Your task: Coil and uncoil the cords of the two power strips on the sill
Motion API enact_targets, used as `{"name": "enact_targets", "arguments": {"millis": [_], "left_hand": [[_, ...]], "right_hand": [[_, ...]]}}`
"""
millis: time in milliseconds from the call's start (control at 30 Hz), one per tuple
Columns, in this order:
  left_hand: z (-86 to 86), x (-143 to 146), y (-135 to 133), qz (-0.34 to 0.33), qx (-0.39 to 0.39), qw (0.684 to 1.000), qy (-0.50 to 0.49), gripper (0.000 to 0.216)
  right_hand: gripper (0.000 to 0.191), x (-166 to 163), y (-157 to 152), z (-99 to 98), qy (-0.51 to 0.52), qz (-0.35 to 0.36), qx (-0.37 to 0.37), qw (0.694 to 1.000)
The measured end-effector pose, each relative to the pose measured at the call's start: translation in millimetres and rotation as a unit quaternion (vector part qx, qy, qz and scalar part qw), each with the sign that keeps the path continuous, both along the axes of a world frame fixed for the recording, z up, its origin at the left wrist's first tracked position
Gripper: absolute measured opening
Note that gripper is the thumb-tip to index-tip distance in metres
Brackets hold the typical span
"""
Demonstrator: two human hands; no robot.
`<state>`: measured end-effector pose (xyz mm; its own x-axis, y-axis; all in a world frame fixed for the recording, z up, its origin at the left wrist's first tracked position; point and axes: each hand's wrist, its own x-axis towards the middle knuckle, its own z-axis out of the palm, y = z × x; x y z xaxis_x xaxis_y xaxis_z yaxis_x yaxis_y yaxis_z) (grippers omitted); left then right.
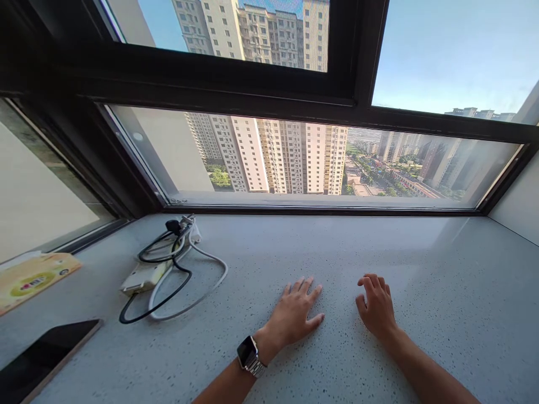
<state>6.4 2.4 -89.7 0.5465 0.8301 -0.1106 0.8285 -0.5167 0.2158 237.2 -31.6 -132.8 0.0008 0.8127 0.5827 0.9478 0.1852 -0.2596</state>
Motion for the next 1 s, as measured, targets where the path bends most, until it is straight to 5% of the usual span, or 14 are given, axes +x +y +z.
{"name": "enact_targets", "arguments": {"millis": [233,733,1000], "left_hand": [[0.3,-0.4,0.0,-0.004,0.008,1.0,-0.002,0.066],[-1.5,-0.2,0.2,-0.002,0.01,1.0,-0.017,0.065],[-5.3,-1.8,1.1,-0.007,0.018,1.0,-0.018,0.065]], "right_hand": [[0.015,0.7,0.7,-0.1,-0.031,0.002,-0.086,0.996],[0.016,1.9,-0.5,1.5,0.003,0.026,-0.047,0.999],[0.034,1.3,-0.7,-0.9,0.01,0.025,-0.055,0.998]]}}
